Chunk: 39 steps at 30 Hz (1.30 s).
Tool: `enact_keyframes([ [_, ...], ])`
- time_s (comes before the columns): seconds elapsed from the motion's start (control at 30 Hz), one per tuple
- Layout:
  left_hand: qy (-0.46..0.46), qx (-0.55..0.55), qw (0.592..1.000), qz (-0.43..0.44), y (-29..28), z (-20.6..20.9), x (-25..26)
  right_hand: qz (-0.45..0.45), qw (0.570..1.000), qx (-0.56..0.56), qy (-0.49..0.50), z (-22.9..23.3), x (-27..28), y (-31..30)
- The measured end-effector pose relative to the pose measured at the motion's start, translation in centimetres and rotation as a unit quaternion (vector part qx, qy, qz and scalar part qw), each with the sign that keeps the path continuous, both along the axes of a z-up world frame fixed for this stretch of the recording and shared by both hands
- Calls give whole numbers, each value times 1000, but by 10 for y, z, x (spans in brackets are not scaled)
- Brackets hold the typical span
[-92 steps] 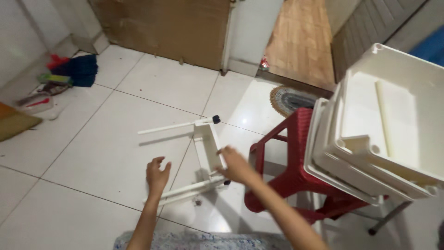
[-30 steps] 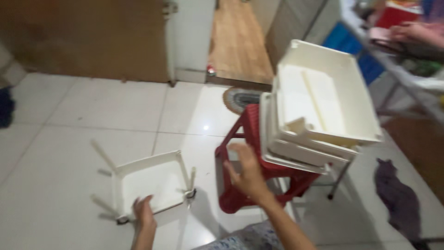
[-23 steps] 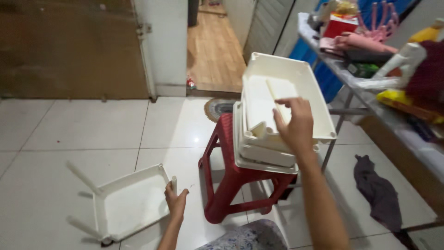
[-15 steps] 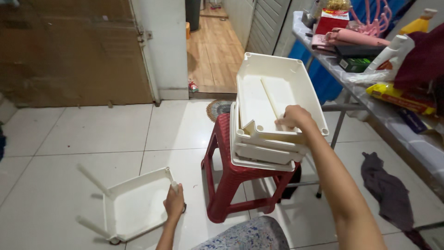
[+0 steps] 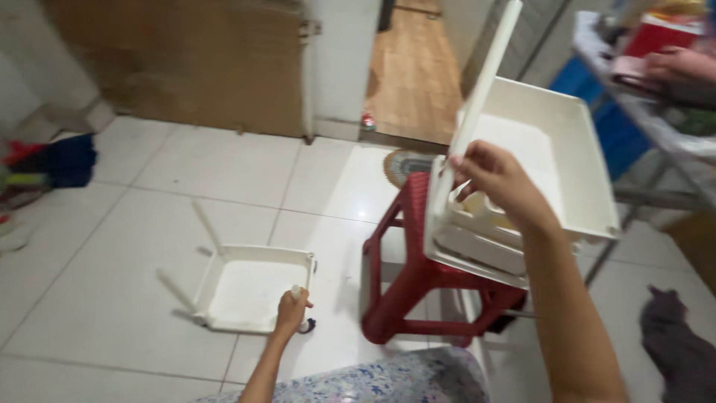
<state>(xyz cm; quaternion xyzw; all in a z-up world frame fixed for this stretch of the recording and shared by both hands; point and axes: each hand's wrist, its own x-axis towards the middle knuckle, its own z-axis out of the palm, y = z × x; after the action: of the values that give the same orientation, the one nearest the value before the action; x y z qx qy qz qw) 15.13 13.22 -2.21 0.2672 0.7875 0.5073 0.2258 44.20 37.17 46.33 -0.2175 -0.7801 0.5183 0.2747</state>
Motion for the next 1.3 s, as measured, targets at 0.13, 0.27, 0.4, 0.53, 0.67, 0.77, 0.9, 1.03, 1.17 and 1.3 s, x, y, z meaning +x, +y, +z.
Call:
enact_keyframes([
  [0.13, -15, 16, 1000, 1, -29, -17, -22, -13, 995, 91, -51, -60, -78, -46],
  [0.27, -50, 40, 998, 19, -63, -25, -57, 32, 995, -7, -93, -181, -172, -60],
  [0.4, -56, 55, 997, 28, -93, -30, -86, 57, 987, -120, -87, -332, -245, -62],
  [0.53, -105, 99, 988, 49, -101, -31, -94, 33, 981, -181, -65, -451, -279, -66],
  [0.67, -52, 103, 991, 70, -94, -32, -90, 7, 980, -180, -89, -514, -295, -71],
  [0.77, -44, 107, 991, 70, -97, -28, -88, -4, 981, -163, -102, -537, -301, -79],
  [0.9, -33, 122, 991, 54, -98, -20, -88, -19, 983, -161, -89, -546, -308, -76],
  [1.03, -28, 113, 991, 62, -100, -15, -86, 0, 990, -119, -77, -548, -315, -68],
  [1.17, -38, 123, 989, 69, -100, -10, -85, 13, 988, -104, -114, -542, -327, -59],
  [1.3, -50, 110, 990, 73, -99, -8, -84, 28, 978, -11, -206, -531, -340, -54],
])
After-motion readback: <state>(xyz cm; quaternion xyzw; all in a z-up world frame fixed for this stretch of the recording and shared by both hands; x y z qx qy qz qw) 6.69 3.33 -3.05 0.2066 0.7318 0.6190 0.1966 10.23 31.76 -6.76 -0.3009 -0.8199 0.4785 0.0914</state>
